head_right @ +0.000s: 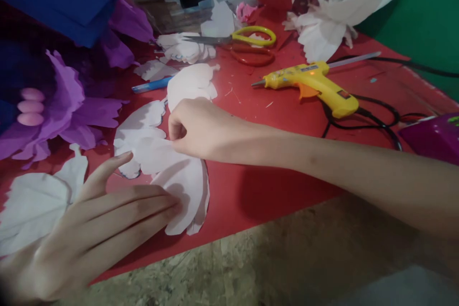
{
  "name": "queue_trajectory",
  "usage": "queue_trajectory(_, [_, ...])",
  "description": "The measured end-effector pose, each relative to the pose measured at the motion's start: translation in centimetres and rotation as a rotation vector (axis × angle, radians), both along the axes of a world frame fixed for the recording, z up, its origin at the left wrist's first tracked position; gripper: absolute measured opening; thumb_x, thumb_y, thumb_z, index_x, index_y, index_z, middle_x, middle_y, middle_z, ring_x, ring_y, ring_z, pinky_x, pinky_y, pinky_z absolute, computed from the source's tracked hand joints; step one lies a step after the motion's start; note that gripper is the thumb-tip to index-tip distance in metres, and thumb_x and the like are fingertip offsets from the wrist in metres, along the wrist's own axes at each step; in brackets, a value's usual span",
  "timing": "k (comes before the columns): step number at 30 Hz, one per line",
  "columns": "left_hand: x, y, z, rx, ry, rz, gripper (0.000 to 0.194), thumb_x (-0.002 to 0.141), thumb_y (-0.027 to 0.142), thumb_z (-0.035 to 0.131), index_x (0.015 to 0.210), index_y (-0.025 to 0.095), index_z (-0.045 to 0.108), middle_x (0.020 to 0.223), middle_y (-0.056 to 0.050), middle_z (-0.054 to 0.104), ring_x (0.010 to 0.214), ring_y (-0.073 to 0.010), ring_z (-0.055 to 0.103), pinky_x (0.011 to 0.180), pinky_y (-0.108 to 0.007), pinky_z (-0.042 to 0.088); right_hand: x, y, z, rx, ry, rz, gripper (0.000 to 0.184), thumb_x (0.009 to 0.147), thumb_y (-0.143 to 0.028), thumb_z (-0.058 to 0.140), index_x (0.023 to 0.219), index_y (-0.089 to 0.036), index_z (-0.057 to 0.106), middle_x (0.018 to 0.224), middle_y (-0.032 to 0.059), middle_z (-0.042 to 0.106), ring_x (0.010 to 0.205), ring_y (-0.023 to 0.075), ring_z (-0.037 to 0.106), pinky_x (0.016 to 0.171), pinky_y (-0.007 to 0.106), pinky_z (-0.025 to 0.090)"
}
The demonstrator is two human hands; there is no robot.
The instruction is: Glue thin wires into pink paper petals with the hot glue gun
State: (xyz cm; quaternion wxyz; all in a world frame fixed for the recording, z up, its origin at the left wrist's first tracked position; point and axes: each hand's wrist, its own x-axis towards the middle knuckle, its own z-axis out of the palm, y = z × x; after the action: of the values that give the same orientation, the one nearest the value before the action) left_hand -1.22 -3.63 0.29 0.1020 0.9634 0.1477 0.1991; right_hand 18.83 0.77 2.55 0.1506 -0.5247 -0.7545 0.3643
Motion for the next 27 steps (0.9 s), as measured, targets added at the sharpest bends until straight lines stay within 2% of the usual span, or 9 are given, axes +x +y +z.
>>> queue_trajectory(6, [0.17,0.06,-0.25,0.001,0.008,-0.013,0.037,0.093,0.007,0.026,0.097,0.022,0.059,0.09,0.004,0.072,0.083,-0.0082,0.066,0.118,-0.039,0.011,0.28,-0.04,0.0,0.017,-0.019,0.047,0.011,0.07,-0.013,0.051,0.067,-0.015,0.061,0.063,-0.0004,0.058,0.055,0.006,0.043,0.051,0.022,0.031])
queue_trajectory(12, [0.06,-0.1,-0.45,0.023,0.013,-0.041,0.035,0.094,0.01,0.027,0.098,0.023,0.059,0.09,0.003,0.073,0.082,-0.0106,0.067,0.118,-0.045,0.011,0.19,-0.17,0.12,-0.006,-0.039,0.063,0.01,0.072,-0.017,0.051,0.068,-0.015,0.061,0.064,0.0005,0.058,0.055,0.0074,0.042,0.051,0.023,0.03])
queue_trajectory(16, [0.26,-0.02,-0.43,0.039,0.017,-0.058,0.03,0.095,0.012,0.031,0.098,0.021,0.059,0.091,0.003,0.073,0.082,-0.0092,0.066,0.118,-0.043,0.011,0.1,-0.25,-0.03,-0.001,-0.031,0.05,0.011,0.073,-0.017,0.052,0.068,-0.014,0.061,0.063,-0.0001,0.057,0.055,0.0068,0.042,0.051,0.023,0.029])
queue_trajectory(20, [0.47,0.05,-0.47,0.066,0.03,-0.067,0.033,0.096,0.01,0.027,0.098,0.018,0.059,0.091,0.003,0.072,0.084,-0.0084,0.065,0.119,-0.042,0.008,-0.03,-0.2,0.17,-0.011,-0.061,0.04,0.013,0.076,-0.022,0.055,0.068,-0.015,0.062,0.063,-0.0008,0.056,0.055,0.0063,0.041,0.05,0.022,0.029])
queue_trajectory(23, [0.57,0.1,-0.49,0.083,0.012,-0.077,0.036,0.097,0.01,0.024,0.097,0.017,0.06,0.09,0.004,0.072,0.084,-0.0075,0.064,0.119,-0.041,0.007,-0.23,-0.1,0.37,-0.023,-0.111,0.027,0.01,0.075,-0.017,0.057,0.067,-0.016,0.063,0.062,-0.0027,0.056,0.053,0.0054,0.041,0.048,0.02,0.029])
queue_trajectory(27, [0.73,0.15,-0.32,0.069,0.029,-0.084,0.031,0.097,0.013,0.031,0.095,0.016,0.062,0.089,0.005,0.072,0.085,-0.0081,0.064,0.118,-0.042,0.007,-0.5,0.02,0.38,-0.011,-0.128,0.018,0.009,0.074,-0.014,0.058,0.067,-0.016,0.063,0.061,-0.004,0.057,0.053,0.0039,0.042,0.048,0.018,0.029])
